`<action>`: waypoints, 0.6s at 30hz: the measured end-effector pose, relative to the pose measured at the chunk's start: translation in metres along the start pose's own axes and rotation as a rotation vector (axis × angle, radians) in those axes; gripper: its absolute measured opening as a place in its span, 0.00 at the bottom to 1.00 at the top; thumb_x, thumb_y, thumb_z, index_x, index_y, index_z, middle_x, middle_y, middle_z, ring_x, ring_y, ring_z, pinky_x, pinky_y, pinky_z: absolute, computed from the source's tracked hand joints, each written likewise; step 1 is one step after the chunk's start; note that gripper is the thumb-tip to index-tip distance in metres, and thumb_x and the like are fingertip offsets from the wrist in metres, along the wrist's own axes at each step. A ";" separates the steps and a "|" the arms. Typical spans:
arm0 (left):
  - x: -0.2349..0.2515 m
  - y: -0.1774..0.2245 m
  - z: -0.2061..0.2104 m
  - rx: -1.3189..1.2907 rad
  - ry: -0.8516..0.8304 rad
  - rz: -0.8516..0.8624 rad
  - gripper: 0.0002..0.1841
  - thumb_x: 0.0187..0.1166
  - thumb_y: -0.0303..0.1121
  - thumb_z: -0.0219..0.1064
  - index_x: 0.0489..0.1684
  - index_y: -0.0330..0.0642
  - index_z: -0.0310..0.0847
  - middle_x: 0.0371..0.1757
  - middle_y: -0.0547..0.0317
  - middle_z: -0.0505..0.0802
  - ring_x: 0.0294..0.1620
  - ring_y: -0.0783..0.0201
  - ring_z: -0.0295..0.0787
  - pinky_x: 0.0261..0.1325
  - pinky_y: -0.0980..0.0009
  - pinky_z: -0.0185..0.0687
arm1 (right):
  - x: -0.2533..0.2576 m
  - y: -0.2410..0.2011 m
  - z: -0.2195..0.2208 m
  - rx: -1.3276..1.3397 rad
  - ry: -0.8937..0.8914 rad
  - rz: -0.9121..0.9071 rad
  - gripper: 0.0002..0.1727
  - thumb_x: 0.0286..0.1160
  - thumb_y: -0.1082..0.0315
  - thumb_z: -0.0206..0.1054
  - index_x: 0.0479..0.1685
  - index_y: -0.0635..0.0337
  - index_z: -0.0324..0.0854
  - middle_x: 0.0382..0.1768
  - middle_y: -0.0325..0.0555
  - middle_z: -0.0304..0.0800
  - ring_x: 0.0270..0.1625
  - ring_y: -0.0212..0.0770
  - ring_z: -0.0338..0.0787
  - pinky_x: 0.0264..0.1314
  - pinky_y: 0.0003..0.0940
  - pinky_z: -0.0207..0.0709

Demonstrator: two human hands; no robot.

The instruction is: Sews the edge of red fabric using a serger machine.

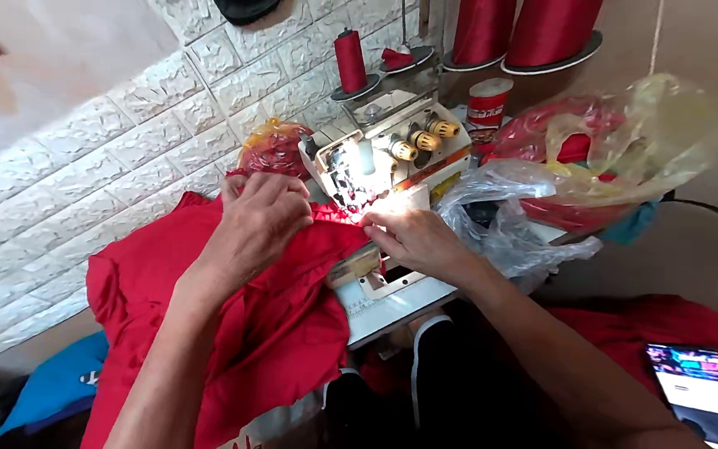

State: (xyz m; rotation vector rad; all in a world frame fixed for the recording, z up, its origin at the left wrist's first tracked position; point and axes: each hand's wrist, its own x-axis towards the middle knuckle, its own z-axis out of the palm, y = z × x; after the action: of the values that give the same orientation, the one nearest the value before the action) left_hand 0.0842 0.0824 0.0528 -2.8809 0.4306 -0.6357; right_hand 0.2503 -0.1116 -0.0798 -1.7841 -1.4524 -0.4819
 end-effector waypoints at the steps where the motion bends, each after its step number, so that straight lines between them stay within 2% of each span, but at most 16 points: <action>1: 0.002 0.005 0.001 -0.057 0.020 -0.031 0.12 0.87 0.38 0.58 0.45 0.43 0.88 0.54 0.54 0.93 0.63 0.55 0.87 0.73 0.40 0.60 | 0.004 -0.002 -0.004 0.027 -0.020 -0.001 0.16 0.86 0.55 0.58 0.46 0.52 0.90 0.26 0.41 0.84 0.22 0.41 0.82 0.23 0.42 0.73; 2: 0.005 0.012 0.001 -0.142 0.050 -0.058 0.13 0.88 0.36 0.56 0.46 0.40 0.86 0.48 0.56 0.93 0.57 0.60 0.87 0.74 0.46 0.61 | 0.009 -0.003 -0.007 0.059 -0.029 -0.011 0.18 0.87 0.51 0.58 0.45 0.51 0.90 0.22 0.39 0.82 0.19 0.39 0.79 0.21 0.41 0.71; 3: 0.008 0.020 0.001 -0.227 0.084 -0.081 0.12 0.90 0.34 0.55 0.45 0.39 0.84 0.41 0.59 0.91 0.49 0.66 0.85 0.70 0.55 0.65 | 0.015 -0.005 -0.012 0.108 -0.028 -0.036 0.19 0.86 0.51 0.59 0.44 0.53 0.90 0.22 0.39 0.82 0.19 0.40 0.79 0.22 0.42 0.72; 5: 0.015 0.033 0.005 -0.372 0.192 -0.116 0.10 0.89 0.33 0.57 0.42 0.37 0.81 0.32 0.62 0.86 0.36 0.73 0.80 0.53 0.69 0.72 | 0.030 -0.007 -0.021 0.200 -0.014 -0.106 0.16 0.86 0.54 0.61 0.40 0.54 0.89 0.24 0.40 0.85 0.22 0.38 0.81 0.25 0.40 0.73; 6: 0.018 0.040 0.010 -0.442 0.241 -0.161 0.09 0.88 0.33 0.60 0.44 0.36 0.80 0.32 0.62 0.85 0.35 0.74 0.80 0.48 0.71 0.74 | 0.038 -0.006 -0.027 0.241 -0.033 -0.133 0.15 0.86 0.56 0.61 0.42 0.55 0.89 0.27 0.40 0.88 0.26 0.37 0.84 0.31 0.41 0.76; 7: 0.018 0.046 0.018 -0.464 0.262 -0.216 0.11 0.83 0.36 0.66 0.47 0.36 0.79 0.35 0.61 0.86 0.36 0.73 0.82 0.46 0.71 0.80 | 0.044 -0.005 -0.032 0.258 -0.048 -0.151 0.14 0.86 0.58 0.61 0.43 0.55 0.90 0.28 0.40 0.89 0.28 0.36 0.86 0.34 0.41 0.79; 8: 0.015 0.052 0.028 -0.436 0.236 -0.276 0.20 0.74 0.39 0.75 0.54 0.35 0.77 0.41 0.56 0.88 0.40 0.66 0.85 0.49 0.63 0.83 | 0.046 -0.006 -0.036 0.257 -0.058 -0.157 0.13 0.86 0.60 0.61 0.43 0.55 0.90 0.27 0.39 0.88 0.28 0.35 0.85 0.34 0.40 0.78; 9: 0.011 0.058 0.040 -0.340 0.169 -0.316 0.27 0.69 0.39 0.79 0.61 0.35 0.74 0.47 0.51 0.89 0.46 0.57 0.87 0.56 0.51 0.82 | 0.043 -0.008 -0.040 0.228 -0.067 -0.147 0.12 0.85 0.61 0.61 0.43 0.53 0.90 0.26 0.37 0.87 0.27 0.34 0.84 0.33 0.39 0.77; 10: 0.004 0.062 0.056 -0.217 0.119 -0.319 0.27 0.69 0.35 0.79 0.64 0.33 0.76 0.50 0.47 0.91 0.52 0.50 0.89 0.66 0.40 0.77 | 0.037 -0.012 -0.044 0.183 -0.068 -0.135 0.12 0.85 0.62 0.61 0.42 0.52 0.89 0.24 0.37 0.85 0.25 0.35 0.83 0.30 0.40 0.75; 11: -0.004 0.063 0.073 -0.093 0.113 -0.284 0.23 0.69 0.29 0.77 0.62 0.32 0.81 0.52 0.45 0.93 0.57 0.47 0.90 0.72 0.35 0.70 | 0.026 -0.017 -0.047 0.124 -0.063 -0.128 0.11 0.85 0.62 0.61 0.41 0.52 0.89 0.23 0.37 0.85 0.23 0.37 0.83 0.26 0.41 0.75; 12: -0.013 0.064 0.087 0.009 0.127 -0.237 0.17 0.69 0.26 0.74 0.57 0.34 0.85 0.52 0.47 0.94 0.59 0.47 0.91 0.76 0.32 0.65 | 0.012 -0.021 -0.047 0.060 -0.059 -0.128 0.10 0.84 0.62 0.61 0.40 0.52 0.89 0.25 0.39 0.86 0.25 0.40 0.86 0.25 0.43 0.77; 14: -0.028 0.064 0.098 0.119 0.170 -0.174 0.09 0.76 0.26 0.67 0.49 0.41 0.88 0.54 0.54 0.95 0.66 0.53 0.89 0.82 0.33 0.56 | -0.018 -0.024 -0.036 -0.012 -0.007 -0.121 0.09 0.80 0.64 0.63 0.40 0.55 0.89 0.29 0.42 0.88 0.25 0.43 0.88 0.22 0.43 0.78; 16: -0.035 0.065 0.098 0.126 0.170 -0.162 0.11 0.79 0.31 0.65 0.53 0.43 0.89 0.58 0.56 0.95 0.71 0.55 0.86 0.86 0.34 0.52 | -0.042 -0.023 -0.017 -0.022 0.055 -0.076 0.10 0.80 0.64 0.64 0.41 0.57 0.90 0.34 0.45 0.90 0.24 0.44 0.87 0.20 0.42 0.77; 18: -0.038 0.065 0.098 0.109 0.164 -0.167 0.13 0.81 0.33 0.64 0.57 0.43 0.89 0.61 0.56 0.94 0.74 0.56 0.85 0.87 0.33 0.50 | -0.054 -0.022 -0.001 -0.032 0.110 -0.031 0.12 0.82 0.63 0.63 0.46 0.56 0.92 0.43 0.45 0.95 0.27 0.44 0.90 0.23 0.41 0.80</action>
State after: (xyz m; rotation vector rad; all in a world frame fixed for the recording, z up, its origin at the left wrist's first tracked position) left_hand 0.0781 0.0417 -0.0635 -2.7915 0.1698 -0.8975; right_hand 0.2145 -0.1466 -0.1106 -1.7344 -1.4052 -0.6127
